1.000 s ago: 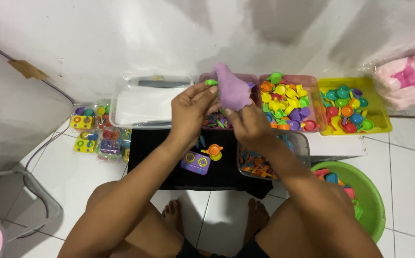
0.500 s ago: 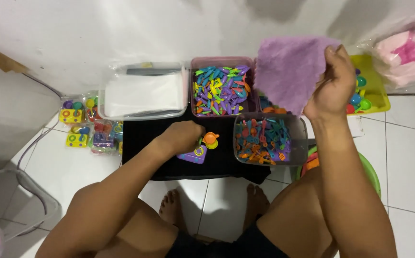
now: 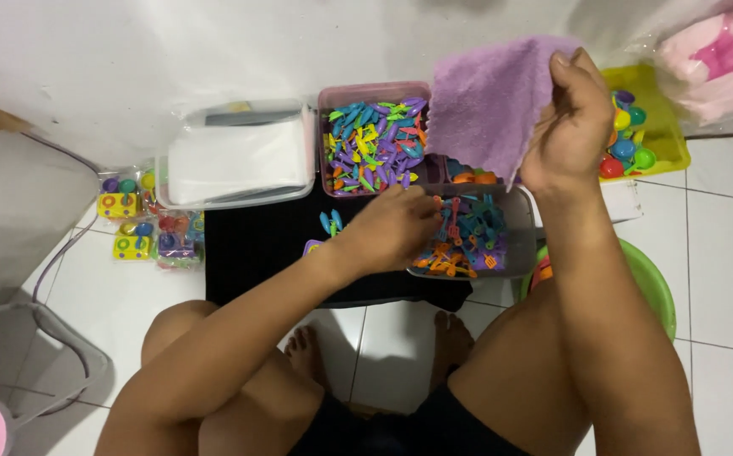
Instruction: The person sits on the floor and packs small colorful plastic toys into clear plastic bags. They pick up items such as toy spoons, forks, and a purple toy from various containers, wipe them with a purple cloth, and place them into bags. The person also handles a green basin and a white container during the process.
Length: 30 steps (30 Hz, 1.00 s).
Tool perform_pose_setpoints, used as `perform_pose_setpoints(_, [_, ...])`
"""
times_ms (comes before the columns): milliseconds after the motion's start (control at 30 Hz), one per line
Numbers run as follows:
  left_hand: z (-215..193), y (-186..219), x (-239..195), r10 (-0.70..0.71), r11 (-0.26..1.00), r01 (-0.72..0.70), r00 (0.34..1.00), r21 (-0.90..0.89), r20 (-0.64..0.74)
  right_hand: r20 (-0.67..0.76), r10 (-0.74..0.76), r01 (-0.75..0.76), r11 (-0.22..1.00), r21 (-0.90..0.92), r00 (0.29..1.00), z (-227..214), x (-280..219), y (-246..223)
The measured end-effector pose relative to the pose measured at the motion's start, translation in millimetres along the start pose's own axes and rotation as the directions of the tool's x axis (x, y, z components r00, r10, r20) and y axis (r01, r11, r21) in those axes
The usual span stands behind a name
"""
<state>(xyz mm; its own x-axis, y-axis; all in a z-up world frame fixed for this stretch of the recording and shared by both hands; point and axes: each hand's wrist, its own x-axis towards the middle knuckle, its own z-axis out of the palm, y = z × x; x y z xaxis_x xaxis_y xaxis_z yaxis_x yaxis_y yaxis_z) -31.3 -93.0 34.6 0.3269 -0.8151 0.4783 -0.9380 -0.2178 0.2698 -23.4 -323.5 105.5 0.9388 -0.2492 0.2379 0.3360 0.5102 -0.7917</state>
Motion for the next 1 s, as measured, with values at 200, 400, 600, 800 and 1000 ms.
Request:
perform_pose_setpoints(200, [58.9, -12.2, -0.4, 0.013, 0.987, -0.050, 0.973, 0.154, 0.230, 0.017, 0.019, -0.019, 1.000, 0.014, 1.000, 2.0, -1.8, 0.2])
perform_pose_setpoints(400, [48.9, -15.5, 16.2, -0.106, 0.994, 0.080, 0.830, 0.073, 0.547, 0.016, 0.019, -0.020, 1.000, 0.012, 1.000, -2.0, -0.9, -2.3])
perform_pose_setpoints(600, [-3.5, -3.1, 24.6, -0.294, 0.795, 0.438, 0.883, -0.420, 0.365, 0.014, 0.012, -0.012, 1.000, 0.026, 1.000, -3.2, 0.5, -2.8])
perform_pose_setpoints(800, [-27.6, -9.9, 30.2, -0.432, 0.513, 0.571, 0.817, -0.641, 0.382, 0.066, -0.033, 0.026, 0.994, 0.104, 0.997, -11.3, 4.4, -3.1])
perform_pose_setpoints(1000, [-44.2, -33.9, 14.4, -0.688, 0.361, 0.503, 0.712, -0.785, 0.140, 0.006, -0.152, 0.151, 0.983, 0.106, 0.988, -14.0, -0.6, -11.6])
